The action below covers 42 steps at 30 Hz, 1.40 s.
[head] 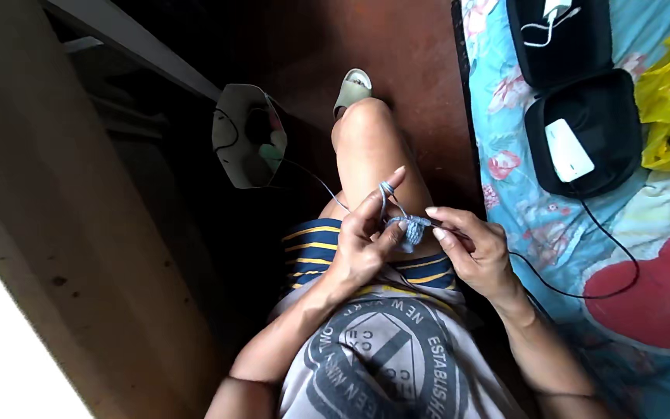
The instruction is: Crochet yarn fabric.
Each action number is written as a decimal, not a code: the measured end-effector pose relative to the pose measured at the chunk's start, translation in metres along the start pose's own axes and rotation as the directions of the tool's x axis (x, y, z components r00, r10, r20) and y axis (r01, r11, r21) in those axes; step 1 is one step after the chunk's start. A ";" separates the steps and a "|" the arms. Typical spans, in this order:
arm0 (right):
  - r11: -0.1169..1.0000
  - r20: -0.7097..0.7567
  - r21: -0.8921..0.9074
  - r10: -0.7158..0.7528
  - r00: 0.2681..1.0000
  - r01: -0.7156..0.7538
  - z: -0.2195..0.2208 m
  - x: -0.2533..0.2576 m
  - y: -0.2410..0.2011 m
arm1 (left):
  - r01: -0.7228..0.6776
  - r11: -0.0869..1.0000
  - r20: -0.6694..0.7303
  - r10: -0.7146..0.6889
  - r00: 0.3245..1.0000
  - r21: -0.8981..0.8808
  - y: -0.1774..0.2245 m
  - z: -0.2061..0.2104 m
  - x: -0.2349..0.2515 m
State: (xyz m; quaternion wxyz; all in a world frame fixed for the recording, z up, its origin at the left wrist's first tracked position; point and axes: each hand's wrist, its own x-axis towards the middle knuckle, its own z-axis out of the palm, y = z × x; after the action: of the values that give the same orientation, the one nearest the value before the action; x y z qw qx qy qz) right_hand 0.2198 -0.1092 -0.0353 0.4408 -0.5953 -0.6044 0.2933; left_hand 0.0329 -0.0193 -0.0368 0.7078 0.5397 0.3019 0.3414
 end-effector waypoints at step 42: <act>0.994 -0.028 -0.093 0.058 0.998 -0.061 0.003 0.004 -0.007 | -0.278 0.913 -0.085 0.316 0.945 0.297 -0.014 0.014 -0.003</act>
State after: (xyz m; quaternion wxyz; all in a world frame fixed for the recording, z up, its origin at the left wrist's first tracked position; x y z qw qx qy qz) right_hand 0.2142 -0.1053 -0.0300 0.4110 -0.6367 -0.5939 0.2702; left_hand 0.0448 -0.0322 -0.0467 0.5424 0.6508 0.3073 0.4334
